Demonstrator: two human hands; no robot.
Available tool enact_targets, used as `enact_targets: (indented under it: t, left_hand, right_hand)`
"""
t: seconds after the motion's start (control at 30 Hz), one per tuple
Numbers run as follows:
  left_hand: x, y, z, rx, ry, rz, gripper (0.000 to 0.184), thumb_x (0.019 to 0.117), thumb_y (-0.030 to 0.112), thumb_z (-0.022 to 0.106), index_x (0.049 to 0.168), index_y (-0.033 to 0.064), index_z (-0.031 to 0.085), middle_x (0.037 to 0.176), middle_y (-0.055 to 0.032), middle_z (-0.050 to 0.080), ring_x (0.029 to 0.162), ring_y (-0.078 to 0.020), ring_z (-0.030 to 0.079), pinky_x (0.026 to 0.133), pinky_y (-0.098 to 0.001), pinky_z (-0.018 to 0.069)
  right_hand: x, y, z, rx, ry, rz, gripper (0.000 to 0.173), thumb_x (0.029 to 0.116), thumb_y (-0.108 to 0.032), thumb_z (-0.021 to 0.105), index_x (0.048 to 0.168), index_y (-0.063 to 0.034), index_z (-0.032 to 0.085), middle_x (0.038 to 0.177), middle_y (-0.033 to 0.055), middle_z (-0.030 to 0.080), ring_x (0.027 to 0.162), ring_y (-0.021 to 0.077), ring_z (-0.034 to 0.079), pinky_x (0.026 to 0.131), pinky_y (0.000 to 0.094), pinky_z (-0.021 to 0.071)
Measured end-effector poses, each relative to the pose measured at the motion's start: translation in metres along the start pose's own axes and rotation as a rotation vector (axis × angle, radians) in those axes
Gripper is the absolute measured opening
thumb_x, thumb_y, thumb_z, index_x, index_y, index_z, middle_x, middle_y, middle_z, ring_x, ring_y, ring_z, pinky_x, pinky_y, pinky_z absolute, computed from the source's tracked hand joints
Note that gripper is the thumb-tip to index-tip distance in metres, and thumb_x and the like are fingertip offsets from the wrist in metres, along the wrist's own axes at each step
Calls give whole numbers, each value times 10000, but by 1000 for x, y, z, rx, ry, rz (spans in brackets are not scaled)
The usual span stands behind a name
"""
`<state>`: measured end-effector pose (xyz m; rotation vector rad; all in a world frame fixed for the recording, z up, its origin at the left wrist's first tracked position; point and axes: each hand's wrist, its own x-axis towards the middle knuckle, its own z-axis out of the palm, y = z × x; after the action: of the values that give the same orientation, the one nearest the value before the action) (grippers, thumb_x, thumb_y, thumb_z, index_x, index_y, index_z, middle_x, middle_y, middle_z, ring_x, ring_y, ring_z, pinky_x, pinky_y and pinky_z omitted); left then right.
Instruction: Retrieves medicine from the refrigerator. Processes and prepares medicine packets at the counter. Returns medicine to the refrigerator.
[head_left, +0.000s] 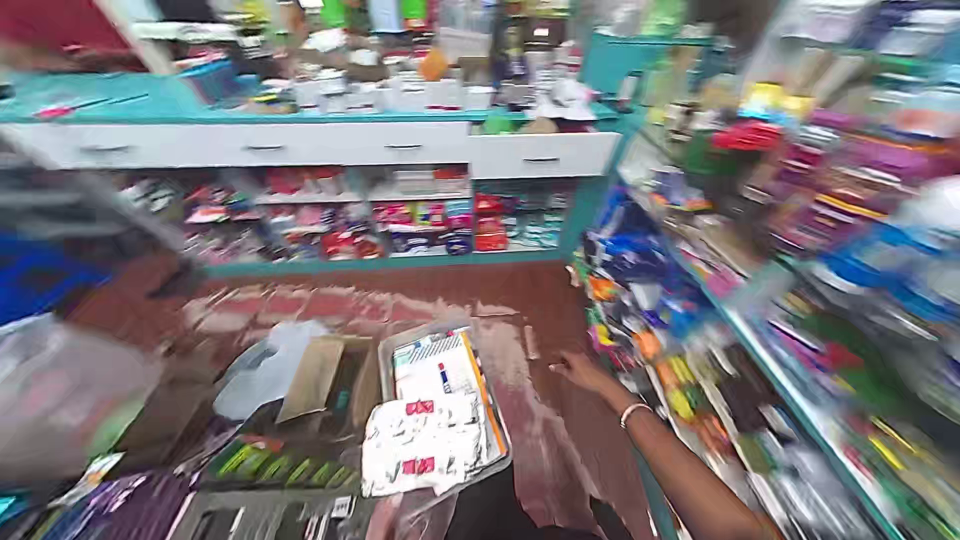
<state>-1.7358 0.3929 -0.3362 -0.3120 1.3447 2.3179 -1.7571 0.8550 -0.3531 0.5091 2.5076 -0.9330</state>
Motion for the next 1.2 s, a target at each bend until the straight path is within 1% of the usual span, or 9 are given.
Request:
enact_targets:
  t: [0.13, 0.3, 0.47, 0.57, 0.67, 0.77, 0.97, 1.07, 1.2]
  left_hand:
    - [148, 61, 21, -13, 158, 89, 186, 1044, 227, 427, 1147, 134, 551, 817, 68, 676, 608, 6, 582, 561, -176, 508]
    - [301, 162, 50, -50, 336, 95, 328, 1029, 313, 485, 1256, 84, 545, 797, 21, 652, 556, -14, 541, 497, -180, 470]
    - [446, 268, 47, -91, 462, 202, 425, 1028, 253, 518, 1397, 50, 469, 987, -29, 663, 709, -54, 603, 611, -216, 513]
    - [526, 311, 29, -101, 526, 276, 307, 1023, 215, 483, 1294, 73, 508, 871, 18, 645, 584, -12, 542, 518, -166, 461]
    - [598, 346, 12, -187, 607, 351, 248, 998, 204, 487, 1218, 103, 544, 759, 52, 623, 503, 11, 480, 454, -139, 406]
    - [646, 387, 7, -268, 749, 324, 361, 1038, 200, 471, 1369, 57, 488, 855, 24, 654, 555, 3, 531, 487, -147, 441]
    - [729, 483, -48, -376, 942, 454, 245, 998, 155, 518, 1230, 75, 541, 885, 28, 674, 548, 11, 521, 465, -138, 413]
    - [776, 525, -107, -421, 999, 518, 281, 977, 141, 529, 1245, 59, 516, 904, 22, 681, 531, 21, 509, 448, -131, 400]
    - [827, 611, -217, -413, 1047, 540, 406, 947, 180, 576, 1313, 37, 471, 905, 29, 674, 547, 21, 528, 471, -139, 430]
  right_hand:
    - [170, -78, -34, -1, 30, -167, 478, 1044, -273, 590, 1426, 10, 552, 1320, 252, 643, 1243, 377, 621, 1113, 526, 443]
    - [300, -126, -61, -176, -325, -18, 541, 1012, -320, 647, 1441, -5, 548, 1344, 280, 620, 1270, 420, 592, 1115, 572, 421]
    - [438, -213, -118, 62, -135, -140, 418, 1016, -235, 639, 1337, 32, 628, 1250, 271, 673, 1184, 402, 647, 1072, 561, 469]
    - [563, -283, -139, 5, -81, -306, 410, 1030, -265, 606, 1295, 44, 659, 1201, 283, 692, 1146, 436, 659, 1042, 620, 462]
    - [693, -408, -151, -81, -132, -525, 382, 1040, -253, 585, 1283, 29, 671, 1175, 249, 710, 1111, 400, 682, 1022, 605, 489]
    - [775, -562, -150, -93, -240, -746, 371, 1047, -226, 569, 1299, 35, 649, 1192, 223, 708, 1099, 338, 694, 1012, 539, 521]
    - [828, -845, -93, 146, -375, -1329, 322, 1015, -204, 578, 1184, 29, 721, 1140, 156, 739, 1057, 189, 711, 958, 343, 570]
    - [843, -951, -44, 19, -506, -1547, 457, 958, -356, 661, 1265, -19, 701, 1296, 144, 690, 1227, 272, 644, 1039, 457, 524]
    - [869, -1082, 33, -467, -612, -1667, 946, 828, -693, 684, 1565, -155, 434, 1594, 155, 423, 1465, 362, 405, 1179, 646, 297]
